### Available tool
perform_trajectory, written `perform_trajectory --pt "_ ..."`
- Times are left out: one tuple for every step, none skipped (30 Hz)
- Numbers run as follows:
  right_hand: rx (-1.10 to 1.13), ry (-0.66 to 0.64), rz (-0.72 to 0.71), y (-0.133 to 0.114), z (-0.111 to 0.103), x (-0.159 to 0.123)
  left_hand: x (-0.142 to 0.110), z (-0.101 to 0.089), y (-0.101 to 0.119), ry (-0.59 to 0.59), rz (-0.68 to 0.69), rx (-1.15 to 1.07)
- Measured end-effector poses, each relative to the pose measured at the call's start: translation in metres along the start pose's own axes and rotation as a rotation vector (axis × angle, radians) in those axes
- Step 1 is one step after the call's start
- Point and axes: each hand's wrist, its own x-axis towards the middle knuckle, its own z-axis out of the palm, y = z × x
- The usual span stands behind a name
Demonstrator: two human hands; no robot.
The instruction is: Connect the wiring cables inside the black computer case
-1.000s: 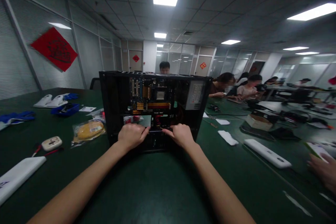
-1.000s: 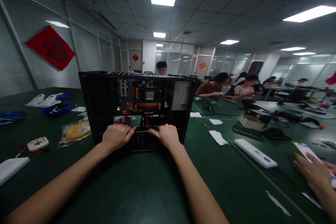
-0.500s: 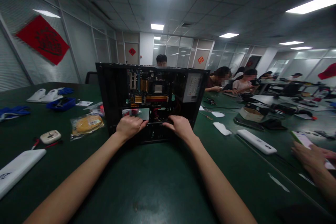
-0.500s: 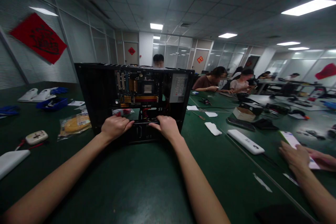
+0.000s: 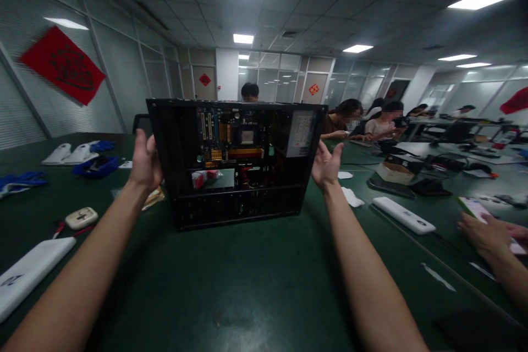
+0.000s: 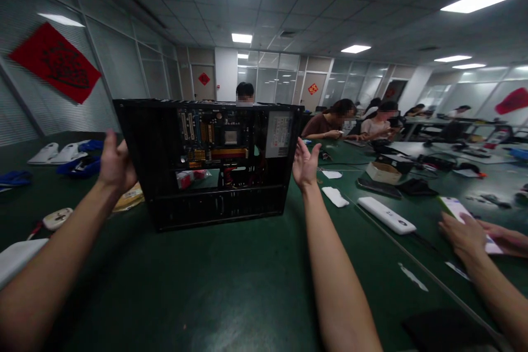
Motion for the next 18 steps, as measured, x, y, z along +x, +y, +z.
perform_trajectory --pt "0.011 -0.002 0.004 -0.002 0.001 0.004 0.01 0.003 0.002 0.012 -0.029 -0.032" --pt "0.007 -0.01 0.009 -0.003 0.002 0.007 0.018 0.006 0.004 0.006 -0.047 -0.061" --pt "-0.005 -0.023 0.011 -0.003 0.004 0.009 0.023 0.008 0.005 -0.012 -0.063 -0.091" --pt "-0.017 -0.039 0.014 -0.002 0.007 0.011 0.026 0.011 0.006 -0.032 -0.076 -0.125" --pt "-0.022 -0.048 0.013 0.0 0.01 0.012 0.027 0.013 0.006 -0.045 -0.091 -0.16" --pt "-0.015 -0.051 0.008 0.002 0.013 0.012 0.026 0.014 0.006 -0.042 -0.103 -0.192" --pt "0.005 -0.048 0.001 0.005 0.016 0.012 0.025 0.016 0.006 -0.025 -0.109 -0.215" --pt "0.034 -0.044 -0.004 0.007 0.019 0.012 0.023 0.017 0.006 0.007 -0.108 -0.229" --pt "0.068 -0.04 -0.001 0.008 0.021 0.011 0.021 0.018 0.006 0.038 -0.096 -0.233" --pt "0.102 -0.041 0.011 0.009 0.023 0.011 0.02 0.019 0.006 0.057 -0.082 -0.234" --pt "0.133 -0.041 0.03 0.008 0.024 0.01 0.02 0.02 0.006 0.064 -0.063 -0.237" --pt "0.159 -0.041 0.053 0.007 0.025 0.01 0.021 0.02 0.006 0.056 -0.044 -0.244" --pt "0.181 -0.038 0.077 0.004 0.025 0.01 0.022 0.02 0.007 0.045 -0.027 -0.251" --pt "0.199 -0.034 0.095 0.001 0.026 0.01 0.024 0.02 0.007 0.032 -0.004 -0.257" --pt "0.211 -0.03 0.105 -0.002 0.027 0.01 0.026 0.019 0.007 0.019 0.019 -0.258" --pt "0.212 -0.026 0.105 -0.006 0.028 0.01 0.027 0.018 0.007 0.011 0.049 -0.257" --pt "0.203 -0.02 0.093 -0.01 0.028 0.01 0.029 0.017 0.007 0.004 0.085 -0.254" --pt "0.186 -0.013 0.072 -0.014 0.029 0.009 0.03 0.016 0.007 -0.003 0.116 -0.247"
